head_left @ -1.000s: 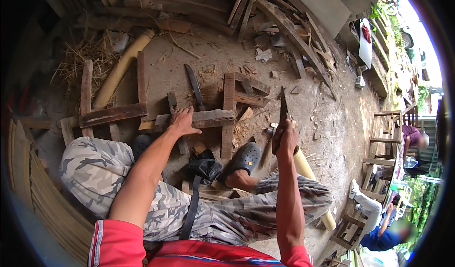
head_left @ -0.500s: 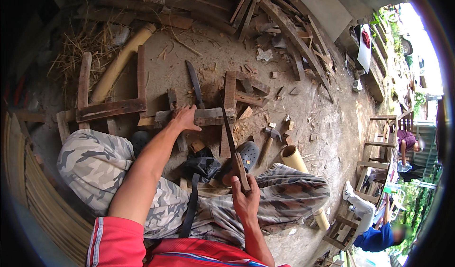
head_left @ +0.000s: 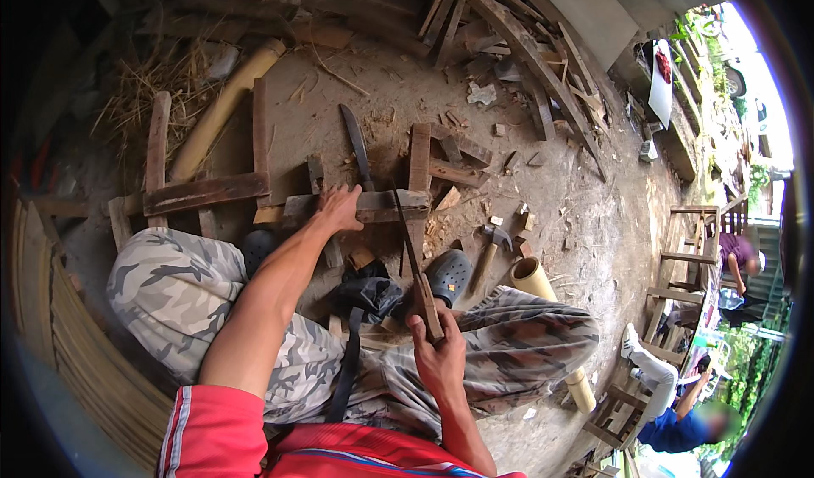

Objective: The person sits on the ground and uses a knife to carve a small piece of wood, repeatedly scraping and shaping it. The person occasionally repositions the wood and continues carving.

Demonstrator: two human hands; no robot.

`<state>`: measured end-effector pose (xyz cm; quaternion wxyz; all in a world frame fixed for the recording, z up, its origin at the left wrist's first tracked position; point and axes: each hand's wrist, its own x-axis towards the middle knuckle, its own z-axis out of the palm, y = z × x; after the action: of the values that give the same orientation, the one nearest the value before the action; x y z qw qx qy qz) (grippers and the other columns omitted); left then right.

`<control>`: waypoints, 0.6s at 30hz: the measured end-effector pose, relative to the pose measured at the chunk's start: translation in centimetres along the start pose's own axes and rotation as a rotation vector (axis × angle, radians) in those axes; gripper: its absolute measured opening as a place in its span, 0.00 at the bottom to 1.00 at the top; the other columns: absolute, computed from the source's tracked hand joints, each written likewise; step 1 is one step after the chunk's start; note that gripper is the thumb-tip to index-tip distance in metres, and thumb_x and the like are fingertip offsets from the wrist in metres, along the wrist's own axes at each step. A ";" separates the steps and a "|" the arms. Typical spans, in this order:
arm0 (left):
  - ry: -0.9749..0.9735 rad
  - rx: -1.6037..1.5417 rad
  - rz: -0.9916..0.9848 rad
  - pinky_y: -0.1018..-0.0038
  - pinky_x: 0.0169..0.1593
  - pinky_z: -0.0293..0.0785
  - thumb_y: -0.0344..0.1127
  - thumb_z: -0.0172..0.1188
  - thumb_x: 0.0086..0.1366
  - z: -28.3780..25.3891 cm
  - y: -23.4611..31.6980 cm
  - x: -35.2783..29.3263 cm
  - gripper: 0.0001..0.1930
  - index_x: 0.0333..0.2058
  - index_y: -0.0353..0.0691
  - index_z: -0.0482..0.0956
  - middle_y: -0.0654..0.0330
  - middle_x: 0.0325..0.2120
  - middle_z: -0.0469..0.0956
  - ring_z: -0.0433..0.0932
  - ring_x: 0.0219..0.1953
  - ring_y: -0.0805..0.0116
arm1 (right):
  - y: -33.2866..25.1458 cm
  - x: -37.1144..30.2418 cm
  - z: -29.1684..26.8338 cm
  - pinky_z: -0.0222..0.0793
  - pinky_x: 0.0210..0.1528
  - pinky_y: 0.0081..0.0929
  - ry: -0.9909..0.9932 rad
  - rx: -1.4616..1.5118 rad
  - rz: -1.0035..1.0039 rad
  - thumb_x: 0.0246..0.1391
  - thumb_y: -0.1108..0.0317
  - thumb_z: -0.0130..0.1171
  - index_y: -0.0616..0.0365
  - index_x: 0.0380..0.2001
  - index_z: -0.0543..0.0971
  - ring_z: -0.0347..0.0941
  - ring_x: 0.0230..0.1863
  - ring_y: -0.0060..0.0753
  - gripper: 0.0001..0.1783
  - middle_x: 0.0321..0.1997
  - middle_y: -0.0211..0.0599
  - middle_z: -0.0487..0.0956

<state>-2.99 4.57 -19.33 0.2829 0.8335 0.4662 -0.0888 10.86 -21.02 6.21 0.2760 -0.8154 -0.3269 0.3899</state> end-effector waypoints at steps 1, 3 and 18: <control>-0.017 -0.005 -0.004 0.49 0.61 0.67 0.50 0.78 0.39 -0.1 0.1 0.1 0.53 0.63 0.39 0.63 0.39 0.51 0.73 0.72 0.56 0.38 | -0.1 0.0 -0.1 0.71 0.38 0.22 -0.014 -0.025 0.011 0.63 0.62 0.64 0.64 0.46 0.77 0.72 0.33 0.19 0.16 0.32 0.34 0.80; -0.051 -0.016 -0.014 0.50 0.61 0.68 0.50 0.79 0.38 -0.2 0.3 0.3 0.53 0.62 0.38 0.64 0.39 0.51 0.73 0.72 0.55 0.37 | 0.2 -0.3 0.1 0.73 0.38 0.23 -0.022 0.057 0.016 0.61 0.63 0.65 0.65 0.49 0.74 0.74 0.33 0.21 0.20 0.35 0.36 0.81; 0.022 -0.112 0.035 0.52 0.62 0.66 0.49 0.80 0.36 0.3 -0.3 0.8 0.48 0.56 0.36 0.68 0.39 0.47 0.76 0.73 0.55 0.40 | -2.9 0.8 -0.1 0.74 0.52 0.36 -0.014 -0.056 -0.163 0.63 0.60 0.60 0.57 0.62 0.71 0.80 0.53 0.51 0.27 0.50 0.57 0.82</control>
<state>-2.78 5.10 -20.01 0.3256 0.8254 0.4587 -0.0485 10.44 -18.57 7.94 0.2817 -0.7908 -0.4047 0.3625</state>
